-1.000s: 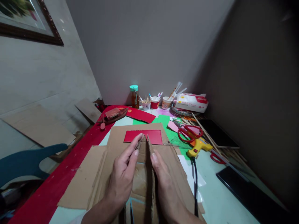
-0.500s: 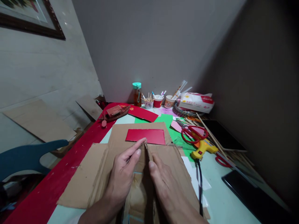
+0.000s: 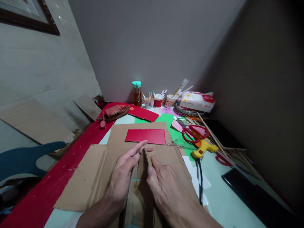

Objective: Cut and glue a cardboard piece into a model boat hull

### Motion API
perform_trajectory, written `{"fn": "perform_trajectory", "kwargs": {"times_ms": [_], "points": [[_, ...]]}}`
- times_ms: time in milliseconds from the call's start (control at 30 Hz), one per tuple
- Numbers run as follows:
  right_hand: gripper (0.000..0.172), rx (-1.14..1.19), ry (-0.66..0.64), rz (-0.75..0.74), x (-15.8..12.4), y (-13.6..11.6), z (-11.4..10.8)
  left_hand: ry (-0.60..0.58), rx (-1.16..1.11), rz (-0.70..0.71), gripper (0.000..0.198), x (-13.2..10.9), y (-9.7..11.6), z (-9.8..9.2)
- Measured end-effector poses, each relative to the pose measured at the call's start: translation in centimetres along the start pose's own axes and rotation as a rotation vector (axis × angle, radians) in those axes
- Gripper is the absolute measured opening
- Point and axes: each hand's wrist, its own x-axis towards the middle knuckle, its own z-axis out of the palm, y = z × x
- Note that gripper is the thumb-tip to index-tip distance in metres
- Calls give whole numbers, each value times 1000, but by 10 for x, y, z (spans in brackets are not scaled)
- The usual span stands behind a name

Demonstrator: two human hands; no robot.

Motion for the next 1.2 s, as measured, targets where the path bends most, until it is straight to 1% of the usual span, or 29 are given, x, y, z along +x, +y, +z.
{"fn": "perform_trajectory", "kwargs": {"times_ms": [100, 200, 267, 367, 467, 567, 667, 800, 933, 1033, 1167, 1200], "points": [[49, 32, 59, -34, 0, 6, 4, -3, -98, 16, 39, -5, 3, 2], [52, 78, 112, -98, -1, 12, 7, 12, -174, 6, 40, -9, 5, 3], [54, 136, 114, -137, -2, 13, 5, 21, -192, -16, 41, -11, 7, 3], [55, 222, 90, -146, -4, 11, 0, 9, -205, -77, 39, -12, 10, 2], [54, 272, 71, -167, -5, 8, -1, -37, -266, -114, 33, -11, 14, 0], [58, 346, 33, -199, -4, 7, 1, -126, -329, -137, 32, -9, 18, -4], [59, 397, -6, -187, -3, 8, 7, -179, -282, -148, 30, -10, 22, -7], [62, 429, -42, -159, -3, 11, 12, -130, -121, -125, 28, -14, 27, -5], [57, 342, -28, -164, -2, 12, 10, -90, -82, -112, 27, -15, 27, -1], [54, 289, -42, -166, -2, 13, 8, -80, -123, -126, 27, -13, 24, 2], [60, 232, -35, -111, -3, 18, 12, -65, -253, -207, 24, -10, 16, 2], [61, 231, -28, -118, -4, 20, 13, -61, -272, -223, 24, -9, 14, 2]]}}
